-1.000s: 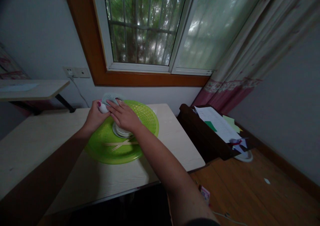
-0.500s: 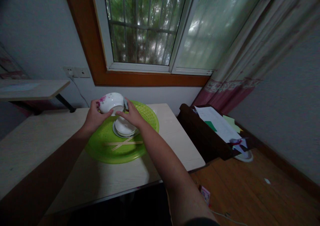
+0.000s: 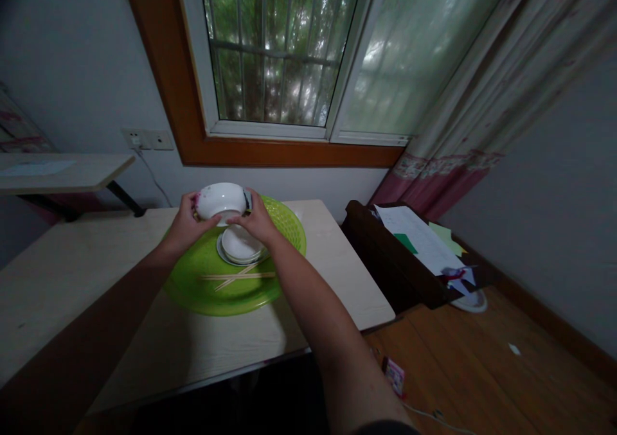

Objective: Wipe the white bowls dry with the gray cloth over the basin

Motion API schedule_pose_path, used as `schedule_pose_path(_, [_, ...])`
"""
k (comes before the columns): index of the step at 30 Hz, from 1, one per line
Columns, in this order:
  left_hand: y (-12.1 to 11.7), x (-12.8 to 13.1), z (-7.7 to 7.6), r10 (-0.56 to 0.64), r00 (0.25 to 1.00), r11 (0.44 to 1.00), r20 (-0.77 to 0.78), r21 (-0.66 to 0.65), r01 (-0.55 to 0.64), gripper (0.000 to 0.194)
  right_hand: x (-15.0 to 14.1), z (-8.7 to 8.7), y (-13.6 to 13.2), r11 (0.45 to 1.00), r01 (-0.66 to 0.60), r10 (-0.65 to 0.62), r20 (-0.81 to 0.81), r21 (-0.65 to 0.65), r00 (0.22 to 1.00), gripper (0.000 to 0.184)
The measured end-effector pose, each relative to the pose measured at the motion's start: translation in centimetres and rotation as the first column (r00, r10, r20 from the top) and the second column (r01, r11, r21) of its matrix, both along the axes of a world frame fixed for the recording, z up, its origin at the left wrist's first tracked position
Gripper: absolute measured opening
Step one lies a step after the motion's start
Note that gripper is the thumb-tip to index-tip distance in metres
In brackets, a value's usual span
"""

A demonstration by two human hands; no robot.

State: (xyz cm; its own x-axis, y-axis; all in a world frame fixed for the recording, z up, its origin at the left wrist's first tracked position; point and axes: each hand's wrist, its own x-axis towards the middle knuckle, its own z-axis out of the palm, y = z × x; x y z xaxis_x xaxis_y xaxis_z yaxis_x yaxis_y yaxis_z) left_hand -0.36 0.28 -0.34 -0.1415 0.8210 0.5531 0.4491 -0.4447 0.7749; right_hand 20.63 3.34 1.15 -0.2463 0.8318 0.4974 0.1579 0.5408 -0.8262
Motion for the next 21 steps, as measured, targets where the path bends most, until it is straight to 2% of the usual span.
schedule_pose_path(5, [-1.1,0.5,1.2,-0.001,0.988,1.000,-0.157,0.030,0.005,0.075,0.7,0.2,0.5,0.976,0.026,-0.064,0.170,0.215,0.983,0.087])
schedule_pose_path(10, [-1.8,0.8,1.8,0.063,0.968,0.997,-0.245,-0.019,-0.069,0.068,0.8,0.3,0.4,0.936,-0.017,-0.076,0.249,0.351,0.965,0.080])
schedule_pose_path(16, [-1.8,0.9,2.0,0.100,0.968,0.992,-0.230,-0.050,-0.114,0.066,0.6,0.9,-0.9,0.891,-0.078,-0.079,0.322,0.448,0.943,0.086])
schedule_pose_path(21, [-1.8,0.9,2.2,0.077,0.981,0.993,-0.181,-0.078,-0.092,0.064,-0.1,2.2,-2.8,0.817,-0.158,-0.117,0.427,0.555,0.896,0.074])
